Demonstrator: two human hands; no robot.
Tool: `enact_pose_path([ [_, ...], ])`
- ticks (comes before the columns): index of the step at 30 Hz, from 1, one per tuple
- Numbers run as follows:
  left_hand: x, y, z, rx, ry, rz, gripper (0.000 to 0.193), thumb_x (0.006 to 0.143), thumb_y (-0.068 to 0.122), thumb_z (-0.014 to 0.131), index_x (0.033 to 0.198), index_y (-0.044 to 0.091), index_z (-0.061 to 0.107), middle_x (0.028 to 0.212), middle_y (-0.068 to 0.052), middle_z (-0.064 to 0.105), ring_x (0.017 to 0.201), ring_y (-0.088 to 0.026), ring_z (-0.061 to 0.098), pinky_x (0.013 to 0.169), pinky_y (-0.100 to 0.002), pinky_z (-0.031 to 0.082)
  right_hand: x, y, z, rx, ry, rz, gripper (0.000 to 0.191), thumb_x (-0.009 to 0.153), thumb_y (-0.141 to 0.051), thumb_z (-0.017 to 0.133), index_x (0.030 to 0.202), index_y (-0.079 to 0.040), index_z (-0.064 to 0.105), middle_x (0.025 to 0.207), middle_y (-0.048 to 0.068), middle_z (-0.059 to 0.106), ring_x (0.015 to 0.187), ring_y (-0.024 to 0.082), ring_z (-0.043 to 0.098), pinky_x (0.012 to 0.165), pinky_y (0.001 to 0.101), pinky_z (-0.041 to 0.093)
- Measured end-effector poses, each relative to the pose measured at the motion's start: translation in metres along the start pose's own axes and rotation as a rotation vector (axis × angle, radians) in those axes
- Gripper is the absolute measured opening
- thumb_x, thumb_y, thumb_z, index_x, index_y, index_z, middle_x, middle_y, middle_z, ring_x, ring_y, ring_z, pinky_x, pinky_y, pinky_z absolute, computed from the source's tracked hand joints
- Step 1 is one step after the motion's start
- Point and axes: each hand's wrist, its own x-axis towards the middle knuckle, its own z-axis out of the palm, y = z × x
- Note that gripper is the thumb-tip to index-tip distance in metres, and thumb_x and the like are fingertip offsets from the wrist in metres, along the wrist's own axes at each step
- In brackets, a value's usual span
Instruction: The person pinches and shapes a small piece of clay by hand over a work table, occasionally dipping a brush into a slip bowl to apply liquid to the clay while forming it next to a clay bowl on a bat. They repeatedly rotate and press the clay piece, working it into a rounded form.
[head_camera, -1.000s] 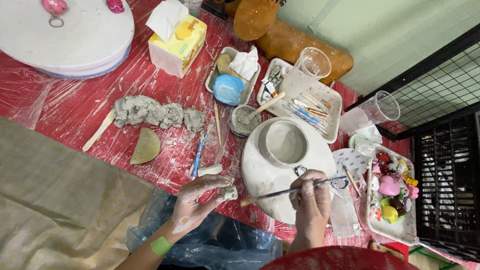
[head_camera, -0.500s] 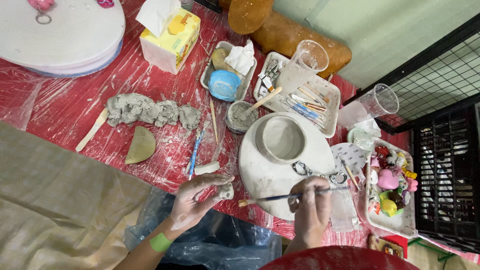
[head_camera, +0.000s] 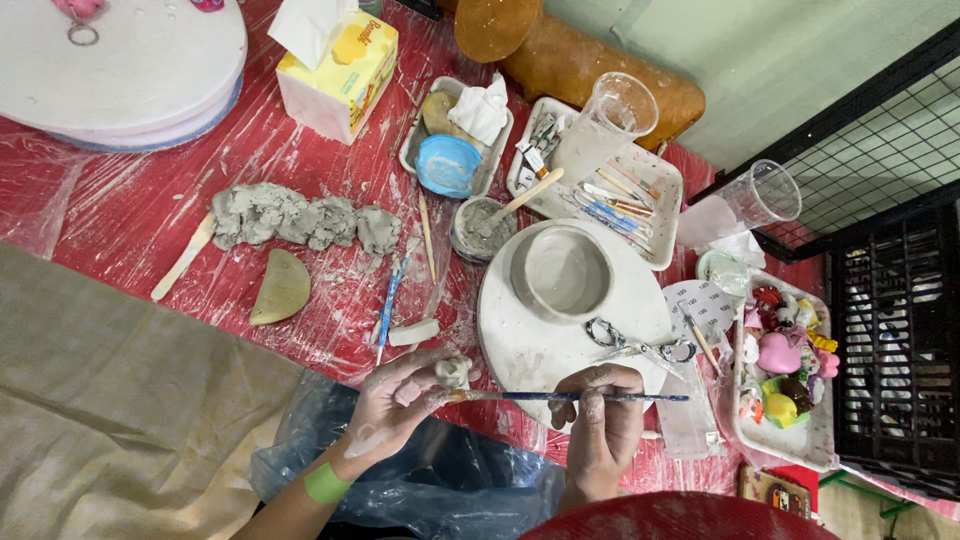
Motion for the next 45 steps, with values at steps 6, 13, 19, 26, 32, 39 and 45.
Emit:
enact_pose_path([
  [6,0.000,0.001,-0.002,0.022,-0.010,0.026,0.044,0.092,-0.015,0.064,0.134,-0.005,0.054,0.130,-0.019,0.068,0.126,-0.032,0.067,0.108,-0.040,0.056,0.006,0.012,-0.020,0.012,0.015,-0.058,0.013,0.111,-0.017,0.054,0.117,-0.005,0.052,0.084,0.015,0.065,0.058,0.012,0.052,0.052,0.0241,0.043],
  [13,0.003,-0.004,-0.003,0.080,0.062,0.183,0.042,0.089,-0.018,0.068,0.128,-0.007,0.059,0.131,-0.020,0.067,0.123,-0.028,0.067,0.106,-0.039,0.058,-0.010,0.032,-0.013,0.070,-0.029,-0.184,0.027,0.118,-0.028,0.044,0.115,-0.006,0.059,0.115,0.026,0.072,0.082,0.030,0.077,0.063,0.0378,0.057],
  [19,0.000,-0.004,-0.004,0.226,0.053,0.148,0.042,0.087,-0.015,0.072,0.127,-0.006,0.063,0.128,-0.016,0.068,0.117,-0.023,0.069,0.104,-0.037,0.059,-0.020,0.017,0.032,-0.205,-0.315,-0.018,0.032,0.095,-0.009,0.071,0.118,-0.003,0.049,0.136,0.027,0.062,0.130,0.032,0.060,0.114,0.0456,0.044],
  [26,0.003,-0.001,-0.001,0.330,-0.020,0.262,0.044,0.086,-0.012,0.075,0.127,-0.002,0.065,0.129,-0.014,0.067,0.124,-0.023,0.066,0.107,-0.037,0.056,-0.002,0.002,0.054,-0.073,-0.372,0.144,0.053,0.085,0.010,0.080,0.120,-0.005,0.043,0.126,0.018,0.062,0.124,0.025,0.060,0.116,0.0435,0.043],
  [32,0.006,0.011,0.006,0.473,-0.024,0.341,0.042,0.084,-0.008,0.078,0.124,0.000,0.068,0.125,-0.012,0.071,0.117,-0.023,0.071,0.101,-0.035,0.059,-0.003,0.005,0.052,-0.070,-0.360,0.128,0.049,0.086,0.010,0.077,0.119,-0.005,0.044,0.124,0.017,0.062,0.122,0.024,0.060,0.116,0.0425,0.043],
  [39,0.008,0.019,0.013,0.388,-0.038,0.368,0.037,0.088,-0.009,0.075,0.123,0.000,0.066,0.125,-0.015,0.070,0.120,-0.027,0.072,0.101,-0.037,0.061,-0.002,0.009,0.049,0.208,-0.225,0.317,0.029,0.099,-0.001,0.066,0.118,-0.004,0.045,0.120,0.021,0.066,0.117,0.026,0.062,0.111,0.0450,0.046],
  [45,0.010,0.020,0.015,0.496,-0.007,0.474,0.040,0.085,-0.007,0.080,0.122,0.001,0.067,0.120,-0.014,0.073,0.113,-0.025,0.073,0.098,-0.036,0.062,0.000,0.004,0.049,-0.015,-0.380,0.187,0.050,0.088,0.007,0.075,0.125,-0.006,0.044,0.129,0.018,0.059,0.124,0.026,0.057,0.117,0.0443,0.041],
])
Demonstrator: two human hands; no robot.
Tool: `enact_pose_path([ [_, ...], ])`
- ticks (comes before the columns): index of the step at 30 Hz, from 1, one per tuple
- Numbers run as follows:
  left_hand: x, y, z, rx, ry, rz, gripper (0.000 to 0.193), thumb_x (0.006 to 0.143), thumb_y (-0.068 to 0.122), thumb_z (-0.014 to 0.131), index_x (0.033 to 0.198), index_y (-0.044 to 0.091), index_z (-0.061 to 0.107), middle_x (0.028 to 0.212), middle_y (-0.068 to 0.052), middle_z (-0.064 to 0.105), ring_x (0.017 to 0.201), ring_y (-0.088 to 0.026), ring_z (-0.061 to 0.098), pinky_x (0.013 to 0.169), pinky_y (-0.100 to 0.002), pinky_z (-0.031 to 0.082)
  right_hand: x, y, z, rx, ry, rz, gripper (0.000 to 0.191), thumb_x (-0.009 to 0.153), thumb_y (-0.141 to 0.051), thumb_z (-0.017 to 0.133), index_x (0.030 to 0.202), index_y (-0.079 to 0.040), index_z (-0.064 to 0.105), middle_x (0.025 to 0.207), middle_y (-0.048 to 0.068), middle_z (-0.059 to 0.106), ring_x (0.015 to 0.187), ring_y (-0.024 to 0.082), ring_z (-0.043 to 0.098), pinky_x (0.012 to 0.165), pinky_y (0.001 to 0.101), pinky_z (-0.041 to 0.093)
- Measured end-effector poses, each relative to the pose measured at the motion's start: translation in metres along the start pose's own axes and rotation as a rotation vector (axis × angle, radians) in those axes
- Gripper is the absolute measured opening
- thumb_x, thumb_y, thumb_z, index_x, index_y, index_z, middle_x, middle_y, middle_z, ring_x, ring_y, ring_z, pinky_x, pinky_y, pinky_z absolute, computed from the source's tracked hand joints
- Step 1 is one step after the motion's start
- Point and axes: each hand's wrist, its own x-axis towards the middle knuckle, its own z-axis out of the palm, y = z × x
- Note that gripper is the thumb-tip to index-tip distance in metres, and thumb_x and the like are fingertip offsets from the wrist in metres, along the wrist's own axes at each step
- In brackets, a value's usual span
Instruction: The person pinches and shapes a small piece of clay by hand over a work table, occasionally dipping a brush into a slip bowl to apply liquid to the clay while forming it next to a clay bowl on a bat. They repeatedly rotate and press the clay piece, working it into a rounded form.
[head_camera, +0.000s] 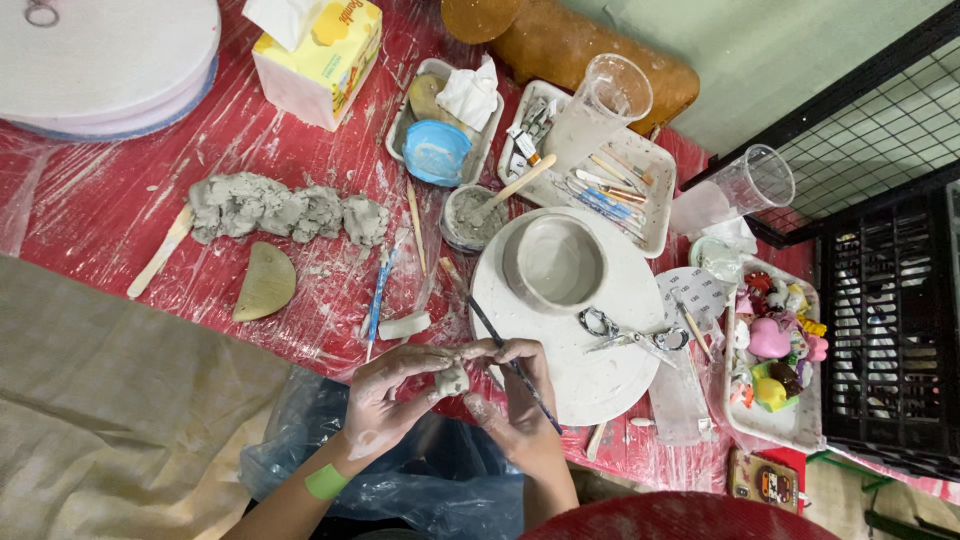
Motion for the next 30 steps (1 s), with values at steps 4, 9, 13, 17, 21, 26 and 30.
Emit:
enact_pose_path([
  [4,0.000,0.003,0.002,0.115,0.028,0.010,0.038,0.081,-0.004,0.084,0.116,0.003,0.069,0.116,-0.012,0.075,0.110,-0.024,0.075,0.094,-0.034,0.063,0.003,-0.004,0.004,0.022,-0.031,0.010,0.060,0.084,0.011,0.079,0.127,-0.008,0.042,0.131,0.018,0.061,0.124,0.025,0.056,0.113,0.0418,0.041],
  [9,0.001,0.004,-0.001,0.133,0.014,-0.003,0.037,0.081,-0.004,0.084,0.115,0.003,0.070,0.114,-0.012,0.076,0.109,-0.023,0.076,0.093,-0.033,0.064,0.007,-0.005,0.004,0.092,-0.010,0.060,0.058,0.084,0.011,0.077,0.126,-0.007,0.043,0.134,0.019,0.059,0.123,0.025,0.055,0.111,0.0414,0.041],
  [13,0.001,0.003,-0.002,0.148,0.006,0.014,0.038,0.081,-0.005,0.082,0.115,0.002,0.070,0.116,-0.012,0.075,0.113,-0.025,0.074,0.097,-0.036,0.062,0.004,-0.001,-0.003,0.094,0.022,0.056,0.050,0.088,0.010,0.073,0.125,-0.007,0.043,0.132,0.020,0.060,0.121,0.025,0.055,0.110,0.0427,0.041],
  [17,0.002,0.003,0.001,0.131,0.045,0.012,0.039,0.079,-0.006,0.083,0.115,0.002,0.069,0.117,-0.012,0.075,0.113,-0.025,0.074,0.097,-0.036,0.063,-0.008,0.014,-0.006,0.078,0.101,-0.038,0.035,0.096,0.003,0.066,0.122,-0.006,0.044,0.126,0.023,0.064,0.122,0.029,0.060,0.110,0.0471,0.045],
  [21,0.002,0.005,0.004,0.196,0.117,0.043,0.041,0.077,-0.007,0.084,0.113,0.004,0.069,0.116,-0.012,0.075,0.112,-0.025,0.075,0.097,-0.037,0.063,-0.031,0.041,0.011,-0.445,0.285,-0.407,0.029,0.101,-0.004,0.067,0.118,-0.009,0.044,0.124,0.020,0.068,0.122,0.029,0.069,0.115,0.0491,0.050],
  [26,0.006,0.008,0.004,0.344,0.186,0.178,0.041,0.075,-0.007,0.086,0.109,0.006,0.068,0.112,-0.008,0.074,0.111,-0.023,0.074,0.096,-0.036,0.063,-0.054,0.061,0.030,-0.388,0.301,-0.390,0.028,0.100,-0.008,0.065,0.117,-0.006,0.043,0.143,0.032,0.045,0.131,0.039,0.066,0.109,0.0509,0.053],
  [30,0.010,0.011,0.003,0.402,0.183,0.275,0.040,0.073,-0.006,0.088,0.106,0.009,0.070,0.109,-0.005,0.074,0.112,-0.024,0.073,0.097,-0.037,0.062,-0.062,0.060,0.032,-0.572,0.262,-0.322,0.029,0.099,-0.007,0.063,0.117,-0.002,0.041,0.148,0.036,0.046,0.134,0.044,0.061,0.113,0.0501,0.041],
])
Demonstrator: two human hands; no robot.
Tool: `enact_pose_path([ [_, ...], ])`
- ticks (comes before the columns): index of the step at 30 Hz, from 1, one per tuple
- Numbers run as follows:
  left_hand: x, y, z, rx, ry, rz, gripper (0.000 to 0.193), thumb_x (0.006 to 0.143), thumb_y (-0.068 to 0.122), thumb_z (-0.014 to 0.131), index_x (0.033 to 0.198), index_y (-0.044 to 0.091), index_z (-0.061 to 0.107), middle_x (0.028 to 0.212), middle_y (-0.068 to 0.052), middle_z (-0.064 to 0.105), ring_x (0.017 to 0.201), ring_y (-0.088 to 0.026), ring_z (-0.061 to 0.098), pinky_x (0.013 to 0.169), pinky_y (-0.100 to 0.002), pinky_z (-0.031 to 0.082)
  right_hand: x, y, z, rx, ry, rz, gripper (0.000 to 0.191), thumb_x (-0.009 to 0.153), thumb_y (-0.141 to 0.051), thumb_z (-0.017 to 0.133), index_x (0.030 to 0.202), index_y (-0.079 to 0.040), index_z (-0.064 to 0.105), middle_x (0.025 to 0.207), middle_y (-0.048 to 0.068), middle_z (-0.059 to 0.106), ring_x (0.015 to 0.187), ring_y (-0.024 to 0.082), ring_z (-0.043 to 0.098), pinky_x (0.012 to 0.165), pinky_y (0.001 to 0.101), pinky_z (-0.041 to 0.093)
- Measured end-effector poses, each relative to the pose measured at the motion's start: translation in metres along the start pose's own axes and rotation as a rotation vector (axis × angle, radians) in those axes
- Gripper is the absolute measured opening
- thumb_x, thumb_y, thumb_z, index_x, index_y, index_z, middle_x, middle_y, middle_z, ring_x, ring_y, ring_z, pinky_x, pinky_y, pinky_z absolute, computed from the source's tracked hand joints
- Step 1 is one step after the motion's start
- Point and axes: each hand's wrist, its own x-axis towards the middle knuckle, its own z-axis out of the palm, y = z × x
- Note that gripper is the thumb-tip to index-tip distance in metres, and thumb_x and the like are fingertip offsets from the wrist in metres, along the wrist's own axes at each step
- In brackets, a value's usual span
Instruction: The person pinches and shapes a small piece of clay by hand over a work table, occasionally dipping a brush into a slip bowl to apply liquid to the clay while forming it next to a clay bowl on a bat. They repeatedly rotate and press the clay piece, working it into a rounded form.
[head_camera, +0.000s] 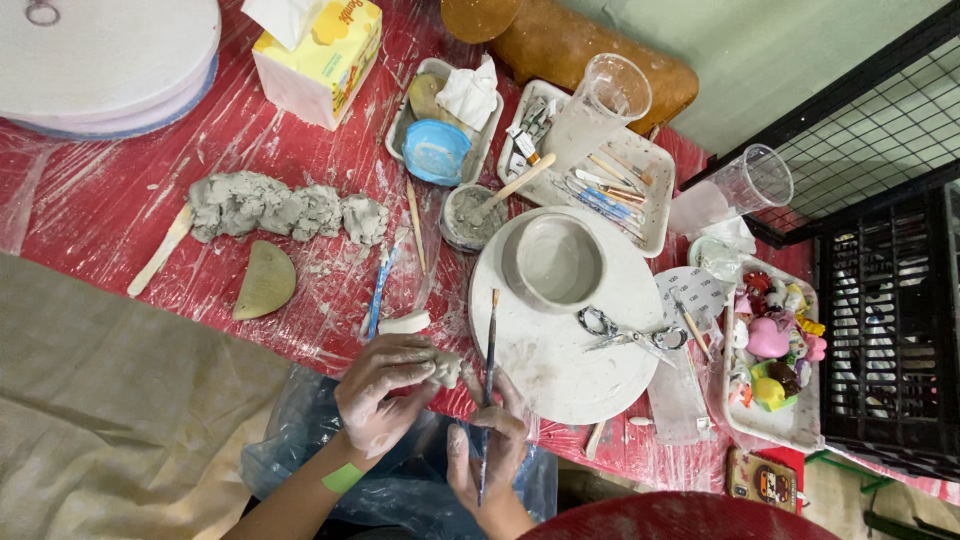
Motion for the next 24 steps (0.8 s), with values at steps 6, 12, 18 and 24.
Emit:
enact_pose_path([
  [6,-0.001,-0.002,0.000,0.114,0.040,0.047,0.037,0.071,-0.004,0.089,0.100,0.009,0.071,0.108,-0.004,0.073,0.112,-0.025,0.071,0.097,-0.038,0.061,-0.004,-0.007,0.002,0.284,0.019,0.074,0.025,0.105,-0.008,0.060,0.117,-0.003,0.039,0.152,0.036,0.036,0.137,0.045,0.061,0.115,0.0493,0.045],
  [12,-0.003,-0.008,0.001,0.170,0.036,0.072,0.035,0.073,-0.003,0.089,0.099,0.011,0.071,0.107,-0.006,0.074,0.112,-0.027,0.072,0.096,-0.038,0.063,0.002,-0.004,-0.004,0.144,0.070,0.088,0.023,0.103,-0.007,0.058,0.116,-0.003,0.039,0.147,0.032,0.044,0.132,0.038,0.061,0.117,0.0485,0.039],
  [18,-0.011,-0.013,0.003,0.148,0.069,0.156,0.033,0.076,-0.003,0.088,0.101,0.012,0.075,0.114,-0.009,0.068,0.113,-0.029,0.069,0.098,-0.040,0.063,0.016,0.006,-0.008,0.458,0.247,0.178,0.017,0.102,-0.005,0.061,0.113,-0.004,0.048,0.141,0.030,0.055,0.119,0.033,0.071,0.108,0.0529,0.054],
  [24,-0.020,-0.029,-0.003,0.085,-0.063,0.253,0.031,0.079,-0.002,0.087,0.104,0.012,0.074,0.117,-0.003,0.070,0.114,-0.029,0.071,0.099,-0.043,0.063,0.018,-0.001,-0.020,0.354,0.096,0.315,0.027,0.095,0.005,0.064,0.112,-0.004,0.045,0.142,0.028,0.052,0.131,0.032,0.060,0.116,0.0467,0.040],
])
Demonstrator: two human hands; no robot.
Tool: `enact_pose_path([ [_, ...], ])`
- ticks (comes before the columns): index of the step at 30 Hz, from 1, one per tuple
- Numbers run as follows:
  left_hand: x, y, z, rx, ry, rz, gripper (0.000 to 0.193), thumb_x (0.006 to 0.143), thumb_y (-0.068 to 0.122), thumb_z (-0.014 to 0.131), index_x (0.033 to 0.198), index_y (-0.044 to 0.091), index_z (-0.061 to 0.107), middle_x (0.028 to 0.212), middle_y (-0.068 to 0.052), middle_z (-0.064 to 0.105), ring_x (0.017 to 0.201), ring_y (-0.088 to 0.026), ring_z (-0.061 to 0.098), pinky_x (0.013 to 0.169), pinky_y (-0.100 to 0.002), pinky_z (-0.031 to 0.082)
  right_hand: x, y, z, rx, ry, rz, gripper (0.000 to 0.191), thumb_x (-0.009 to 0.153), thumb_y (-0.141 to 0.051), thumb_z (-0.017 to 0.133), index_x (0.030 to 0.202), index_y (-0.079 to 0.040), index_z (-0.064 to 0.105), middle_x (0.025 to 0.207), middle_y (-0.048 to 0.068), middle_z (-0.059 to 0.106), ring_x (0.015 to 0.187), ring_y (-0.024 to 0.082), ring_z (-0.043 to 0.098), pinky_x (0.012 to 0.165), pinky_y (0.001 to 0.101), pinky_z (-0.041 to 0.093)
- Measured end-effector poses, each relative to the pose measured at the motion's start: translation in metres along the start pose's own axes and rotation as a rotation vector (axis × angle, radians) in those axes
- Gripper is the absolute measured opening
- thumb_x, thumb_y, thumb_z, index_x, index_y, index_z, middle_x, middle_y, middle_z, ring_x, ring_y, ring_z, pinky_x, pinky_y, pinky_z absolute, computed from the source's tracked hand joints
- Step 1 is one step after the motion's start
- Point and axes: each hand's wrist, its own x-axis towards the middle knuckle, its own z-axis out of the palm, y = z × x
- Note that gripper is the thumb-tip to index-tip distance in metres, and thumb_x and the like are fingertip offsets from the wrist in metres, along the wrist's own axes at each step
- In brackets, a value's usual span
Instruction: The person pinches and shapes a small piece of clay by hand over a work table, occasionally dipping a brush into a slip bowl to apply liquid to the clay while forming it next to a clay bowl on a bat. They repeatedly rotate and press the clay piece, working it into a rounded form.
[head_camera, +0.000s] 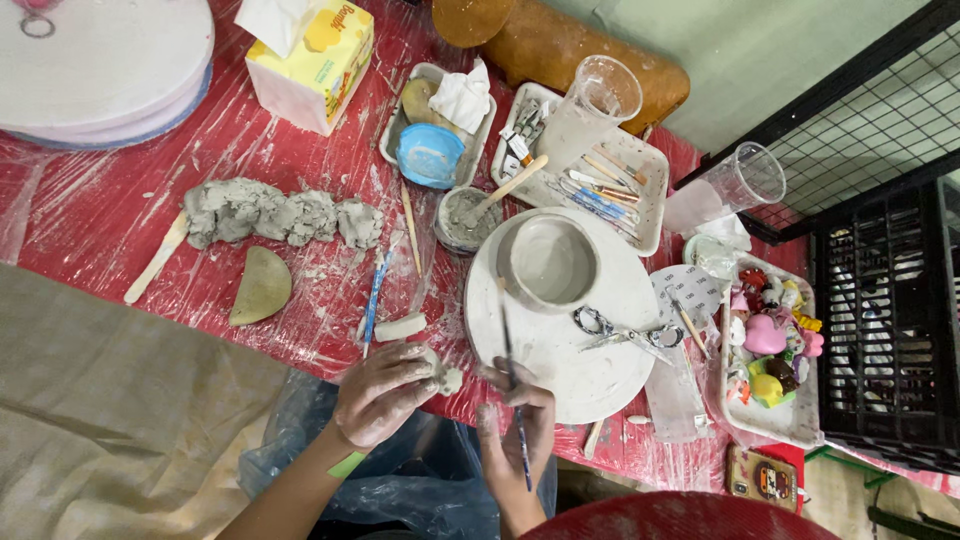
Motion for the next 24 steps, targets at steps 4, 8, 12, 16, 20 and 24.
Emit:
enact_pose_path([
  [4,-0.005,0.001,0.009,-0.167,0.028,-0.073,0.037,0.083,-0.002,0.086,0.113,0.009,0.068,0.126,-0.009,0.066,0.122,-0.031,0.068,0.100,-0.042,0.063,0.000,-0.001,0.003,0.120,-0.009,0.031,0.029,0.095,0.006,0.068,0.110,-0.004,0.046,0.141,0.027,0.053,0.132,0.033,0.061,0.115,0.0477,0.045],
  [8,-0.006,0.009,0.022,-0.452,0.079,-0.319,0.037,0.090,-0.006,0.080,0.117,0.006,0.058,0.129,-0.013,0.067,0.131,-0.030,0.066,0.107,-0.042,0.062,0.000,-0.001,0.003,-0.005,0.035,-0.076,0.034,0.093,0.006,0.073,0.110,-0.005,0.046,0.129,0.024,0.062,0.133,0.031,0.062,0.113,0.0458,0.048],
  [12,-0.008,0.014,0.024,-0.614,0.046,-0.437,0.035,0.093,-0.011,0.070,0.120,0.003,0.053,0.128,-0.016,0.067,0.138,-0.032,0.061,0.118,-0.048,0.051,0.003,-0.005,0.005,-0.160,0.008,-0.212,0.041,0.090,0.006,0.078,0.108,-0.008,0.044,0.107,0.018,0.076,0.132,0.030,0.058,0.113,0.0446,0.046],
  [16,-0.014,0.016,0.024,-0.559,-0.009,-0.564,0.037,0.089,-0.016,0.067,0.120,0.000,0.057,0.124,-0.020,0.070,0.128,-0.033,0.067,0.112,-0.047,0.054,0.009,-0.011,0.009,-0.256,0.047,-0.215,0.045,0.085,-0.001,0.085,0.105,-0.010,0.046,0.118,0.018,0.069,0.118,0.030,0.071,0.096,0.0425,0.058],
  [20,-0.018,0.016,0.025,-0.772,0.004,-0.695,0.035,0.090,-0.017,0.061,0.119,0.000,0.055,0.130,-0.022,0.067,0.129,-0.034,0.066,0.110,-0.047,0.056,0.010,-0.014,0.010,-0.444,0.016,-0.489,0.037,0.091,-0.007,0.080,0.107,-0.010,0.046,0.101,0.017,0.078,0.126,0.032,0.061,0.106,0.0439,0.049],
  [24,-0.016,0.019,0.025,-0.782,0.024,-0.727,0.032,0.090,-0.015,0.067,0.114,0.002,0.054,0.131,-0.022,0.069,0.127,-0.034,0.067,0.107,-0.046,0.058,0.006,-0.012,0.011,-0.691,0.030,-0.587,0.023,0.084,-0.018,0.079,0.095,-0.019,0.058,0.099,0.012,0.082,0.124,0.033,0.061,0.105,0.0490,0.045],
])
